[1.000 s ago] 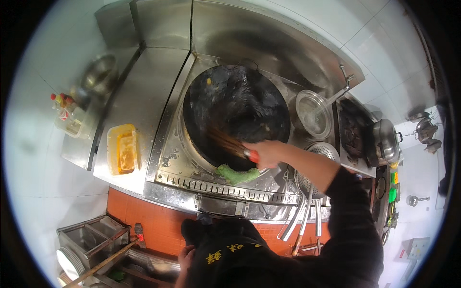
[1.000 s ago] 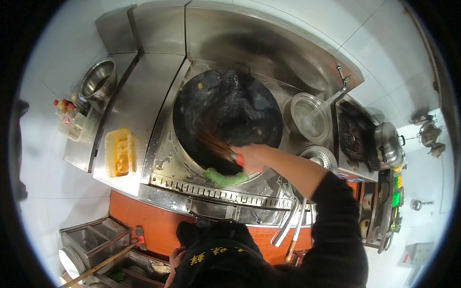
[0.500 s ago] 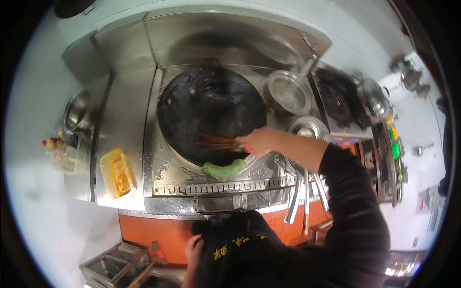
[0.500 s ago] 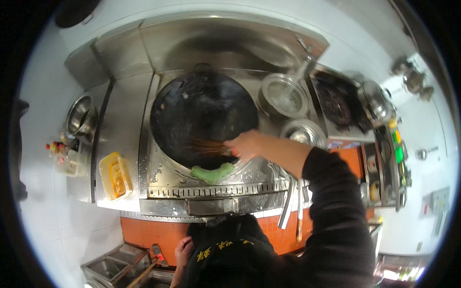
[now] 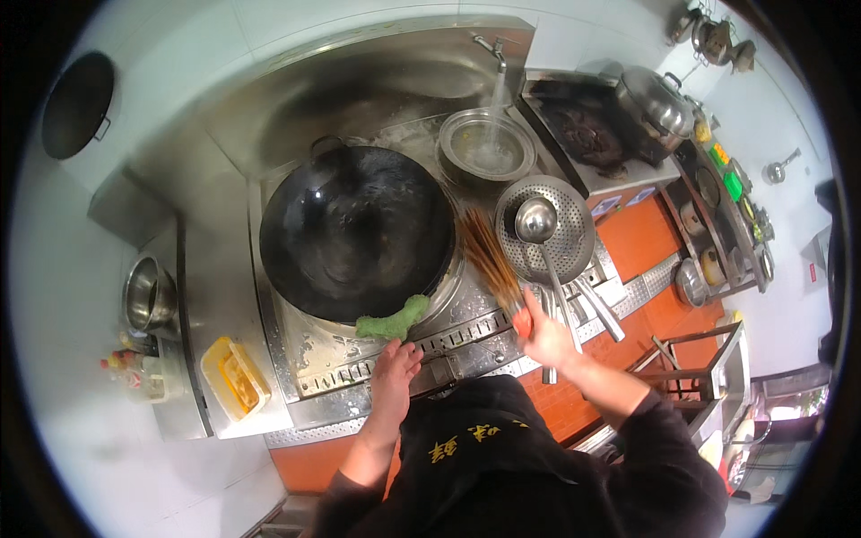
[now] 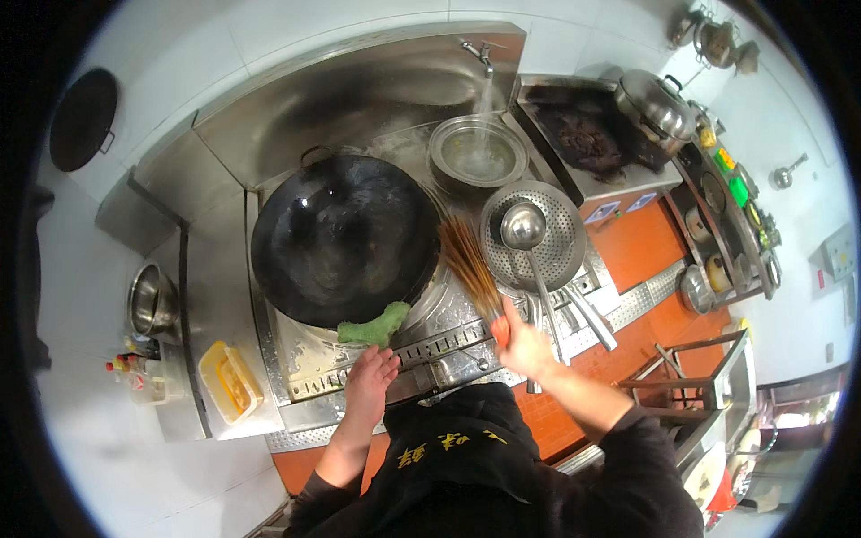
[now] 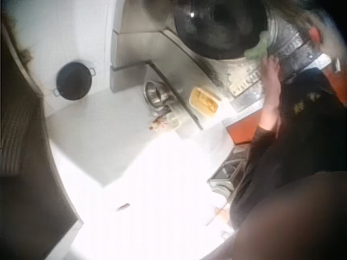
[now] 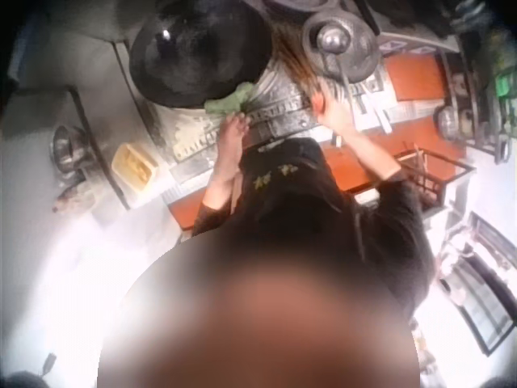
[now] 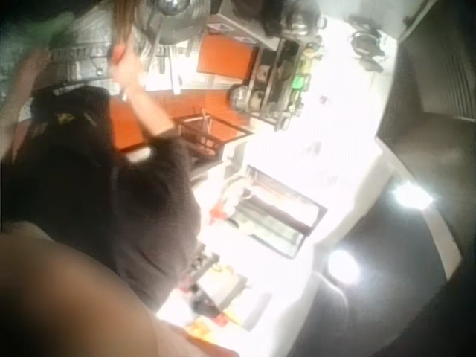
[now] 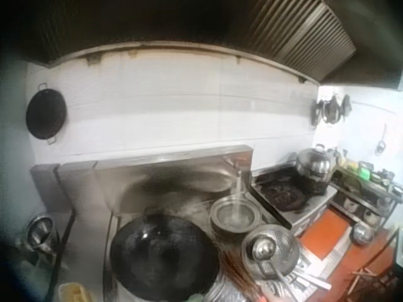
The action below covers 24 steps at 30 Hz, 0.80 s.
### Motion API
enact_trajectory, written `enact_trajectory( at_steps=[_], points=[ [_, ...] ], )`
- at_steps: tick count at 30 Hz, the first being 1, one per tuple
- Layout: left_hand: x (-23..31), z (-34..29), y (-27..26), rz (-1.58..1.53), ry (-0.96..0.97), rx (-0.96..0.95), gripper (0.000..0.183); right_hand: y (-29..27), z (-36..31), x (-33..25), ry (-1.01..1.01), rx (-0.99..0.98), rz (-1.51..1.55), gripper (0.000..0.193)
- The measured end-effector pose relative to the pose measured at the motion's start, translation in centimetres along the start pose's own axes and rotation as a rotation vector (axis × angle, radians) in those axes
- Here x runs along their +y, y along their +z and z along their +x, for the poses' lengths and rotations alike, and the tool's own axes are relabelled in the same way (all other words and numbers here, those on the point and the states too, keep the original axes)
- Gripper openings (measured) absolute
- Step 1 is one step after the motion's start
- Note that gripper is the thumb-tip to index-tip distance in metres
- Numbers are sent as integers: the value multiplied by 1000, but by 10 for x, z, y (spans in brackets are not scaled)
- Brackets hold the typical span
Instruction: The person cooks in a commercial kitchen using a wok and ladle. They stir ingredients in the wok, add broth and seasonings, and pour the finished dish into a serving bowl.
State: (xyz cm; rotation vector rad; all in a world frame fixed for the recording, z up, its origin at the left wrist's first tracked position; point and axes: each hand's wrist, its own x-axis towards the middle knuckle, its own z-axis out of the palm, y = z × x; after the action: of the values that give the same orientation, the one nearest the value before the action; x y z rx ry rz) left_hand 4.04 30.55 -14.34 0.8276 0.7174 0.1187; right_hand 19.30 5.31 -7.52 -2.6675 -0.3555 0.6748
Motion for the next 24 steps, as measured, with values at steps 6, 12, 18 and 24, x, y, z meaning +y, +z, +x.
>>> enact_trajectory(
  at_steps=[6,12,18,24],
  points=[
    [8,72,13,-244,-192,103,39,56,-11,30,157,-29,-67,91],
    [2,98,23,-254,-168,277,45,108,13,50,83,160,-437,72],
    [2,101,29,-293,-110,309,44,99,-11,67,-140,367,-408,61],
    [-8,118,33,-382,-5,412,25,49,-57,167,40,642,-61,51]
  ],
)
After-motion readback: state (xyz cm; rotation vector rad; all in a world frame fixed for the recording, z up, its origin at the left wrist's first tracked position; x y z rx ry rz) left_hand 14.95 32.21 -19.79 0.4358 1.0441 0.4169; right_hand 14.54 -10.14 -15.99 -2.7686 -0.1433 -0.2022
